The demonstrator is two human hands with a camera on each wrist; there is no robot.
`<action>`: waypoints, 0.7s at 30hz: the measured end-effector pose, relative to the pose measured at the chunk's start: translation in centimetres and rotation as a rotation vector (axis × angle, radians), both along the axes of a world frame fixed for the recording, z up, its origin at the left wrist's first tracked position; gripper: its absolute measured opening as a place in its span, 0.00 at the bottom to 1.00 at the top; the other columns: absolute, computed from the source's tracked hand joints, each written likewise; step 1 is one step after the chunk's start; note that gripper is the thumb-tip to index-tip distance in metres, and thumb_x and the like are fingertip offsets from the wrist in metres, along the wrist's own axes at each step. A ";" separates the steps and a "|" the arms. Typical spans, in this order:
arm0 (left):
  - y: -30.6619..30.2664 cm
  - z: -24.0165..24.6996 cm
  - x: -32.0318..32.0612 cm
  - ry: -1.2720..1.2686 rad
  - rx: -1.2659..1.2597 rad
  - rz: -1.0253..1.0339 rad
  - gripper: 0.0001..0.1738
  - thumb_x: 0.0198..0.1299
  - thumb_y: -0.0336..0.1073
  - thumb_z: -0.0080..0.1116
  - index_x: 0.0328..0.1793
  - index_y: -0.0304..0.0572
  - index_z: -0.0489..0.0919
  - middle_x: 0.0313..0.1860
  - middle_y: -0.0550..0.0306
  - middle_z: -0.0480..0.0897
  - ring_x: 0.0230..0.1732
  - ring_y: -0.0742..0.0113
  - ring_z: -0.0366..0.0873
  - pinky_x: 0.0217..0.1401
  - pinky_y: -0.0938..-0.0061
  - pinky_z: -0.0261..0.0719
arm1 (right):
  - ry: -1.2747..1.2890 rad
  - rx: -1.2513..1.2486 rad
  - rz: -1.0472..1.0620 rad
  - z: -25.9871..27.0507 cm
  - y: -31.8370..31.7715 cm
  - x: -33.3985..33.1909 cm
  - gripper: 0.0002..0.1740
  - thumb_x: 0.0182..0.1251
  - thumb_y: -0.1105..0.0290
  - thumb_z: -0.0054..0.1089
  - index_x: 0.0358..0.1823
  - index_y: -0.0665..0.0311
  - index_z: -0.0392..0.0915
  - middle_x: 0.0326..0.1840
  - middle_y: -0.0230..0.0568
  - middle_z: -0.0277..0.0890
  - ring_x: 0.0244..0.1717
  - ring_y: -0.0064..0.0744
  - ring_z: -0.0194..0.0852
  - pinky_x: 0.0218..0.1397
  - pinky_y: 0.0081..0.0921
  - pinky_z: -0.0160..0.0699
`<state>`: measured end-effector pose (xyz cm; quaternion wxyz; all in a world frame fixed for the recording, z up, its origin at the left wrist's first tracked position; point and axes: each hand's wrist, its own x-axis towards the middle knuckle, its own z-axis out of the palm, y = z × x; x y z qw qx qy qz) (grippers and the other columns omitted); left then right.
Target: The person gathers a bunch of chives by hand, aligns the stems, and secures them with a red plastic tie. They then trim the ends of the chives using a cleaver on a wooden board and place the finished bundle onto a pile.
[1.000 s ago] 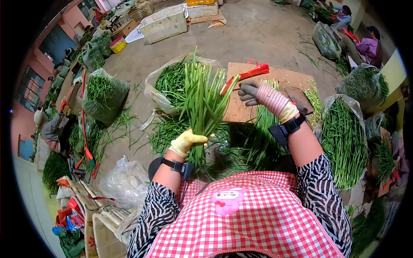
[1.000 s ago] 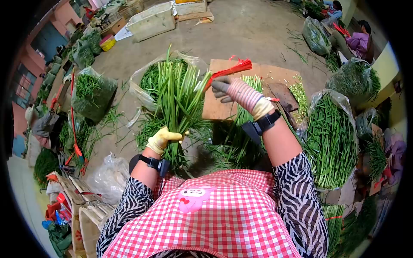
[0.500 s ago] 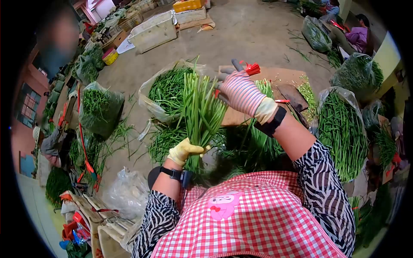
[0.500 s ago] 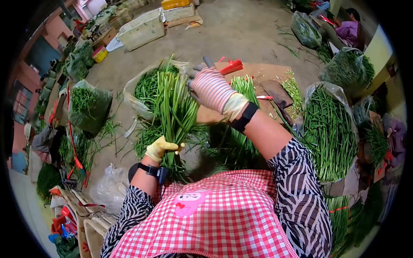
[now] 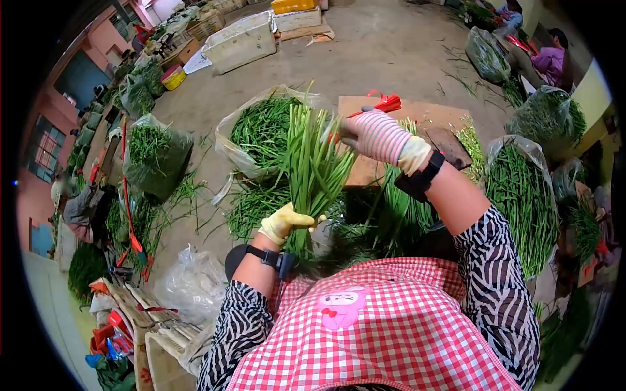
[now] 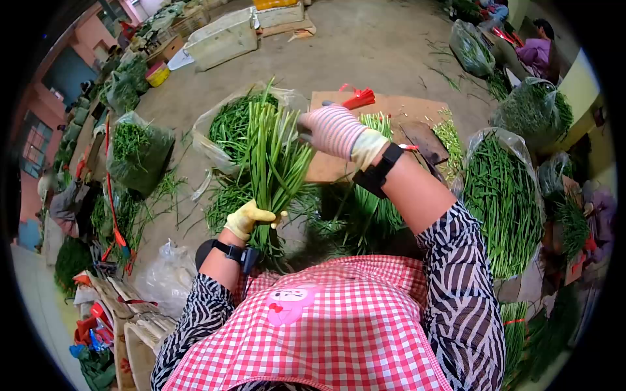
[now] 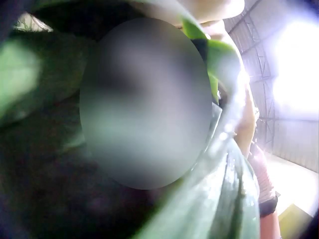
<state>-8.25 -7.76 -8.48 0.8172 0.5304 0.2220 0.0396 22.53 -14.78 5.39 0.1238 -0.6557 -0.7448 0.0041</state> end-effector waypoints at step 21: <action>-0.6 0.1 1.8 -0.027 0.009 0.167 0.27 0.59 0.28 0.73 0.67 0.40 0.83 0.54 0.58 0.90 0.51 0.70 0.86 0.53 0.75 0.83 | 0.598 -0.115 -0.271 -2.5 -1.3 -6.9 0.29 0.69 0.53 0.66 0.60 0.71 0.83 0.49 0.64 0.87 0.50 0.53 0.89 0.55 0.40 0.87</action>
